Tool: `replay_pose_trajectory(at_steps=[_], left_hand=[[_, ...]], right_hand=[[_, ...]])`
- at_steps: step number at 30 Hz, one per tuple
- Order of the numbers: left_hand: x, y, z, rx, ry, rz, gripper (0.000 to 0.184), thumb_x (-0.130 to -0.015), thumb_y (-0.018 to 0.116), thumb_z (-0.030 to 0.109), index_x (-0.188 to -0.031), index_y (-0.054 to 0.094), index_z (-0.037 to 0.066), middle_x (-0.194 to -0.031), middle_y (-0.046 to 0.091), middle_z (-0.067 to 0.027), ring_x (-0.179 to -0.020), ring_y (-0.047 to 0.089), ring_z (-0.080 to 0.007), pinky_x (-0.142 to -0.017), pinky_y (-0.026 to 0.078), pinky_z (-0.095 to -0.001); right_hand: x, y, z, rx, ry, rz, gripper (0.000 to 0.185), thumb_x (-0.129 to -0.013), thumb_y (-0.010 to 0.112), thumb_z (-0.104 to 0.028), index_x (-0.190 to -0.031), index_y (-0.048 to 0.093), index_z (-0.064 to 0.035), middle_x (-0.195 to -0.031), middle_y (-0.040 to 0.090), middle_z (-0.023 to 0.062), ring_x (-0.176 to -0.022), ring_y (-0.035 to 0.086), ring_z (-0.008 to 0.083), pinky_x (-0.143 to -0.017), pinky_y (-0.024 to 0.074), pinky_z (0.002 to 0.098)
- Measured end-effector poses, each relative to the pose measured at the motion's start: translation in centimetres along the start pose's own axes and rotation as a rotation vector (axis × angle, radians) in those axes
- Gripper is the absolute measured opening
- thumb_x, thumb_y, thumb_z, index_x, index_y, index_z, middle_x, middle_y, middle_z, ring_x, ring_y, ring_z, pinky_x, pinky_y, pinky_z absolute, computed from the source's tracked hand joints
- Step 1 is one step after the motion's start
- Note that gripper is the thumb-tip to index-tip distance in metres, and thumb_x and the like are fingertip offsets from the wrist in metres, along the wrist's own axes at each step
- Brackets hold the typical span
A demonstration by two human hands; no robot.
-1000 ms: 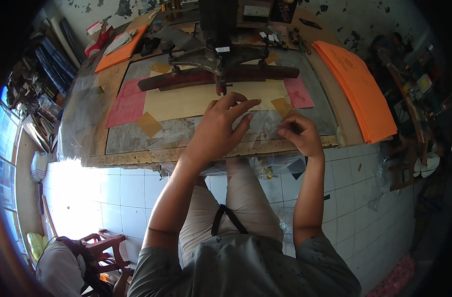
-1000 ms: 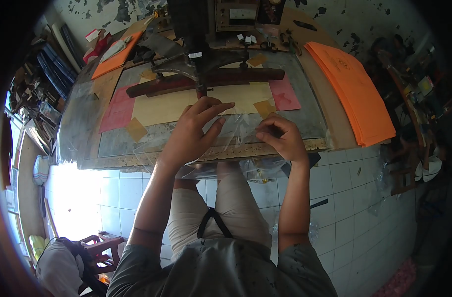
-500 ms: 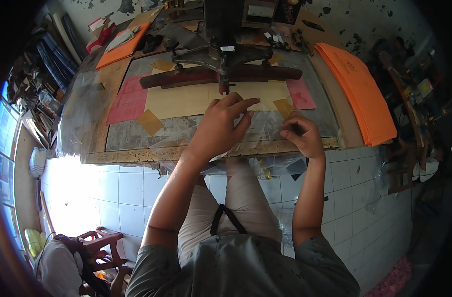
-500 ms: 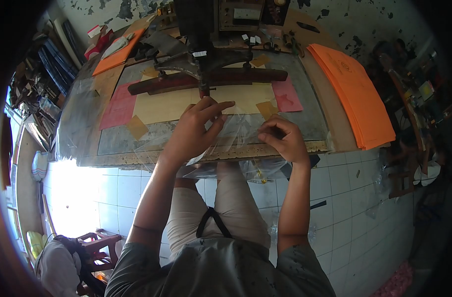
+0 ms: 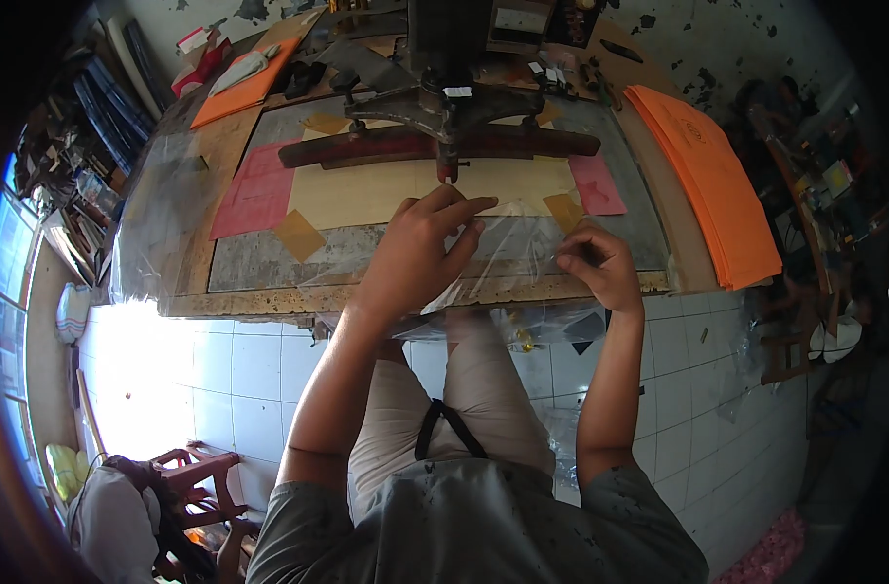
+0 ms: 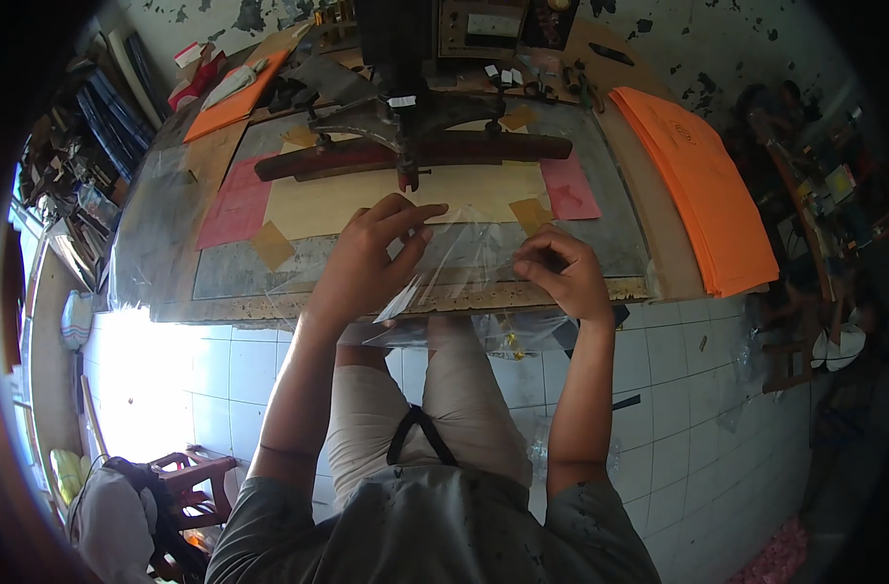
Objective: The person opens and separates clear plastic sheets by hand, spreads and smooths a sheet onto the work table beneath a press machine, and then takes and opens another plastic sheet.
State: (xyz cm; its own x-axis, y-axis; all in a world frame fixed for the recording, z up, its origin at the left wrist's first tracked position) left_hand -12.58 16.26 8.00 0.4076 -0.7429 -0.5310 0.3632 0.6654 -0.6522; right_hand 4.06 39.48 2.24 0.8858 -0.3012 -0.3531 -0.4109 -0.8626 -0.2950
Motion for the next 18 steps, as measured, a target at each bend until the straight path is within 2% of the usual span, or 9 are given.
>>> replay_pose_trajectory(at_steps=[18], left_hand=[[3.1,-3.1,-2.1,-0.035,-0.093,-0.002,0.027,-0.098,0.066,0.013,-0.123,0.077,0.011,-0.096,0.067,-0.0095,-0.084,0.065,-0.0268,-0.087,0.05,-0.0398]], right_hand=[[0.0,-0.1,0.3,0.008,-0.002,0.005,0.014,-0.087,0.079,-0.002,-0.098,0.071,-0.0002,-0.094,0.065,0.0019,-0.088,0.059,0.0104,-0.08,0.0443,0.0258]])
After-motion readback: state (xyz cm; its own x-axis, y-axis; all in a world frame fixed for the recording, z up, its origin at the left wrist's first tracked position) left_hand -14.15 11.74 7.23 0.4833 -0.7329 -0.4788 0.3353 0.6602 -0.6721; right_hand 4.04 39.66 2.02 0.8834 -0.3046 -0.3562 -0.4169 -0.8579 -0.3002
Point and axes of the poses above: each hand's wrist, its own x-axis away from the middle knuckle, its own y-axis out of the palm, z = x × y, the point moved 3 cm from there along -x, towards the middle knuckle
